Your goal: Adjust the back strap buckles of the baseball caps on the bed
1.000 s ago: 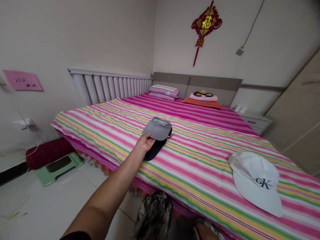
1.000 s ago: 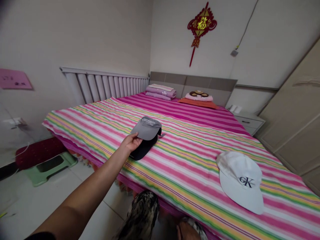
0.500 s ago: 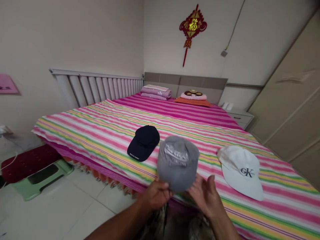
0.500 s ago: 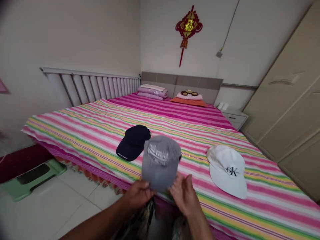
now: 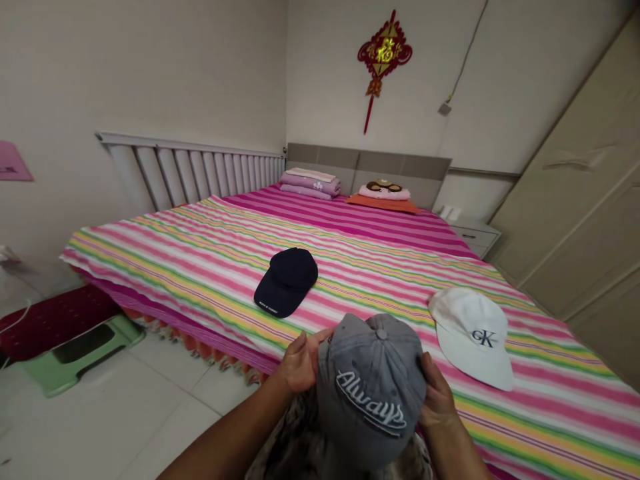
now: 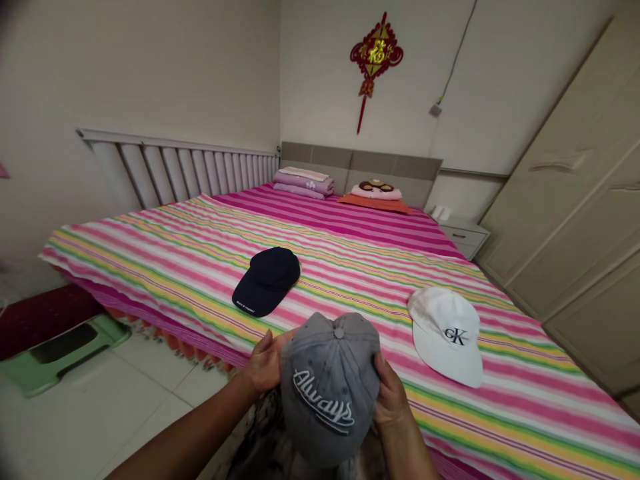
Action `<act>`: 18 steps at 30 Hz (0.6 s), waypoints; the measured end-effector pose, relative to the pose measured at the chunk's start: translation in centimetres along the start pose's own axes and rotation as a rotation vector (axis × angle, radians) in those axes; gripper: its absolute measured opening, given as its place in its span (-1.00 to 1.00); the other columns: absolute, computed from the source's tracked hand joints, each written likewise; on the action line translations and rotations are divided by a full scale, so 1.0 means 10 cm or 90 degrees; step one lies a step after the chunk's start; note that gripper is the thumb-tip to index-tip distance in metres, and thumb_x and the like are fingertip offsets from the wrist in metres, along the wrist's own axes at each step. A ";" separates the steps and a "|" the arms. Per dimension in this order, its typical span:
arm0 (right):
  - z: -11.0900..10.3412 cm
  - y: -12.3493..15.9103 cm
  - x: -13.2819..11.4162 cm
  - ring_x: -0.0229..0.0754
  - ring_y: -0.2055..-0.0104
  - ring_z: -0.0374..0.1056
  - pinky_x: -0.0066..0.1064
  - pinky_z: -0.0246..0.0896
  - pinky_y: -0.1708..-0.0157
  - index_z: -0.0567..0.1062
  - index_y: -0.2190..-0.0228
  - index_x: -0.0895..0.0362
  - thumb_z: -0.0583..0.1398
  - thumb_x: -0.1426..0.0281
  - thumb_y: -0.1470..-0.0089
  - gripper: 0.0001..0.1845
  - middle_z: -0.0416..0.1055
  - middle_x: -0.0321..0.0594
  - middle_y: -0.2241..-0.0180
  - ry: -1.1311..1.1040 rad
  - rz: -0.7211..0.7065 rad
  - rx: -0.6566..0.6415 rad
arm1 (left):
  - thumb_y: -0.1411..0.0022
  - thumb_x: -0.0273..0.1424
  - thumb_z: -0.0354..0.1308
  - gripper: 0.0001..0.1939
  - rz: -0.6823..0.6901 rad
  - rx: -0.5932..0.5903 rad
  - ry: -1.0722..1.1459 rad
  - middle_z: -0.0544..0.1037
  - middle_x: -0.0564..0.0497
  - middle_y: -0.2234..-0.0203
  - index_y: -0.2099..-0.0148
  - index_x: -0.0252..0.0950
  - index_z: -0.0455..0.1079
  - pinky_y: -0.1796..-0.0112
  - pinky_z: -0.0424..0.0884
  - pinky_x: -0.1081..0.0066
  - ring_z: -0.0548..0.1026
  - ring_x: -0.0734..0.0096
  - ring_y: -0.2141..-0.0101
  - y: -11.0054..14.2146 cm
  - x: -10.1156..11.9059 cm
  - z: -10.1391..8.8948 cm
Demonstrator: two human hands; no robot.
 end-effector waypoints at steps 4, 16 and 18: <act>-0.14 0.08 -0.08 0.10 0.34 0.45 -0.05 0.16 0.03 0.56 0.61 0.05 0.39 0.17 0.51 -0.70 0.52 -0.15 0.58 0.035 -0.009 -0.002 | 0.04 -0.32 0.18 -0.40 0.007 0.005 -0.019 0.45 -0.26 0.13 -0.05 -0.49 0.25 0.01 0.14 0.22 0.35 0.07 0.04 -0.12 -0.02 0.15; -0.16 0.29 -0.22 0.11 0.31 0.45 0.03 0.02 -0.04 0.56 0.59 0.05 0.37 0.39 0.46 -0.80 0.53 -0.18 0.50 0.029 -0.160 0.015 | 0.05 -0.56 0.06 -0.34 0.009 0.098 -0.041 0.44 -0.20 0.10 -0.16 -0.42 0.11 0.03 0.19 0.24 0.41 0.16 0.10 -0.07 0.04 0.12; -0.21 0.30 -0.27 0.07 0.28 0.44 0.01 0.01 -0.06 0.56 0.58 0.00 0.35 0.28 0.39 -0.84 0.53 -0.23 0.52 0.002 -0.205 0.028 | 0.03 -0.56 0.05 -0.38 0.003 0.105 -0.051 0.46 -0.20 0.12 -0.14 -0.42 0.14 0.05 0.20 0.26 0.43 0.19 0.13 -0.07 0.04 0.10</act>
Point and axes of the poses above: each hand's wrist, its own y-axis away from the middle knuckle, its own z-axis out of the palm, x = y × z, the point moved 7 cm from there along -y, towards the middle knuckle
